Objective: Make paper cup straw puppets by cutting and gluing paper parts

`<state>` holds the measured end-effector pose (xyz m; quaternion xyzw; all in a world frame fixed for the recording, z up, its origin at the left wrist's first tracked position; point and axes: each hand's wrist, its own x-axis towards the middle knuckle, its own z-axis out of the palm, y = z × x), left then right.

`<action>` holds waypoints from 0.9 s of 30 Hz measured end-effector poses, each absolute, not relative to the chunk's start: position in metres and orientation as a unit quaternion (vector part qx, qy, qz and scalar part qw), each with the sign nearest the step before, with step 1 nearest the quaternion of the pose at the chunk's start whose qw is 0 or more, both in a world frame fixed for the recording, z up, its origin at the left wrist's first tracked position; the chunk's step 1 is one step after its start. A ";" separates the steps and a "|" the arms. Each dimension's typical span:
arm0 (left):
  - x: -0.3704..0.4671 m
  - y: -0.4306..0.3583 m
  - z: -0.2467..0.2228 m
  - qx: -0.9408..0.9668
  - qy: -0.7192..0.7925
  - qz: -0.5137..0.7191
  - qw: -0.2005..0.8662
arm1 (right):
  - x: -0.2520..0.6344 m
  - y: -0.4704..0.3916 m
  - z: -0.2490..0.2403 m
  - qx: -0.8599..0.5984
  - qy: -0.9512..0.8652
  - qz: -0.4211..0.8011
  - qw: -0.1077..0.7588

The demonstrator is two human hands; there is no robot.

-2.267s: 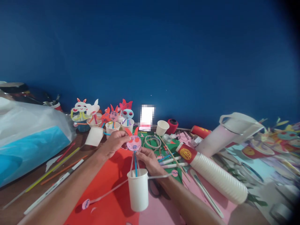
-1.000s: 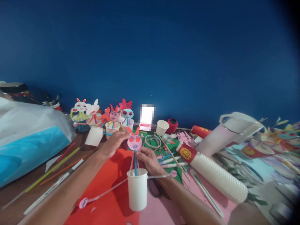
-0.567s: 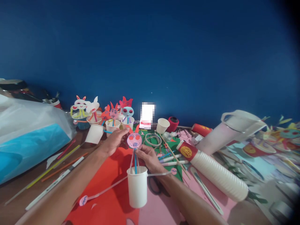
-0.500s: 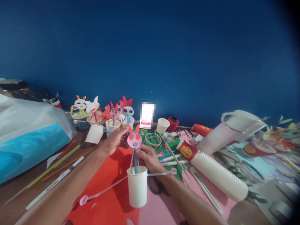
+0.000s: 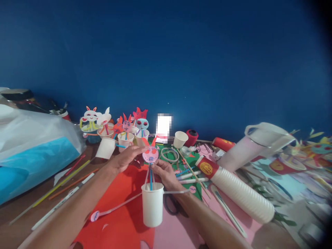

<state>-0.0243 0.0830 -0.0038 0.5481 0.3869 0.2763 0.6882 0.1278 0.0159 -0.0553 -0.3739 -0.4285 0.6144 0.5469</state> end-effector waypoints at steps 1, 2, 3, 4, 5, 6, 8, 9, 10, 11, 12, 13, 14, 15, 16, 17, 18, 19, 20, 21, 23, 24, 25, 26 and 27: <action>-0.025 0.082 -0.003 0.557 0.381 0.263 0.690 | 0.128 0.016 -0.056 -0.372 -0.426 0.617 0.548; -0.025 0.082 -0.003 0.562 0.378 0.253 0.691 | 0.128 0.017 -0.057 -0.371 -0.423 0.619 0.548; -0.025 0.082 -0.003 0.564 0.375 0.248 0.693 | 0.129 0.017 -0.057 -0.369 -0.420 0.620 0.550; -0.024 0.083 -0.002 0.563 0.375 0.246 0.694 | 0.129 0.018 -0.058 -0.368 -0.418 0.621 0.552; -0.024 0.084 -0.001 0.561 0.376 0.246 0.695 | 0.129 0.018 -0.058 -0.368 -0.416 0.620 0.554; -0.024 0.086 0.000 0.561 0.378 0.249 0.693 | 0.130 0.019 -0.059 -0.370 -0.415 0.617 0.557; -0.024 0.088 0.003 0.567 0.383 0.246 0.687 | 0.130 0.020 -0.059 -0.375 -0.414 0.610 0.562; -0.025 0.089 0.005 0.573 0.385 0.239 0.683 | 0.131 0.020 -0.059 -0.377 -0.413 0.606 0.565; -0.027 0.089 0.007 0.578 0.388 0.233 0.679 | 0.131 0.020 -0.059 -0.378 -0.412 0.605 0.567; -0.029 0.089 0.009 0.582 0.393 0.229 0.675 | 0.132 0.021 -0.059 -0.377 -0.410 0.604 0.570; -0.032 0.088 0.011 0.582 0.397 0.226 0.673 | 0.133 0.022 -0.059 -0.375 -0.407 0.605 0.573; -0.037 0.086 0.011 0.578 0.402 0.227 0.672 | 0.133 0.022 -0.059 -0.374 -0.404 0.605 0.576; -0.042 0.084 0.011 0.570 0.408 0.234 0.674 | 0.134 0.023 -0.059 -0.373 -0.399 0.604 0.580; -0.049 0.082 0.010 0.556 0.414 0.243 0.678 | 0.135 0.023 -0.058 -0.373 -0.394 0.604 0.584; -0.055 0.080 0.007 0.539 0.417 0.253 0.687 | 0.136 0.024 -0.057 -0.373 -0.389 0.603 0.588; -0.061 0.078 0.003 0.516 0.420 0.268 0.697 | 0.137 0.024 -0.056 -0.374 -0.383 0.602 0.592; -0.067 0.076 -0.003 0.492 0.421 0.289 0.705 | 0.138 0.025 -0.055 -0.374 -0.378 0.601 0.597; -0.071 0.074 -0.009 0.470 0.417 0.318 0.710 | 0.139 0.025 -0.054 -0.373 -0.373 0.599 0.602; -0.074 0.072 -0.016 0.447 0.411 0.346 0.715 | 0.139 0.025 -0.053 -0.372 -0.369 0.597 0.607; -0.075 0.069 -0.022 0.429 0.408 0.367 0.718 | 0.140 0.025 -0.053 -0.372 -0.366 0.594 0.612; -0.071 0.060 -0.034 0.418 0.403 0.373 0.724 | 0.141 0.025 -0.052 -0.371 -0.363 0.588 0.620; -0.067 0.055 -0.038 0.421 0.398 0.366 0.728 | 0.141 0.025 -0.051 -0.371 -0.363 0.585 0.624; -0.063 0.049 -0.042 0.427 0.394 0.357 0.732 | 0.142 0.025 -0.051 -0.371 -0.363 0.581 0.627; -0.058 0.043 -0.045 0.437 0.383 0.339 0.740 | 0.143 0.026 -0.051 -0.371 -0.363 0.578 0.630; -0.053 0.036 -0.047 0.447 0.370 0.327 0.746 | 0.145 0.027 -0.051 -0.372 -0.364 0.574 0.632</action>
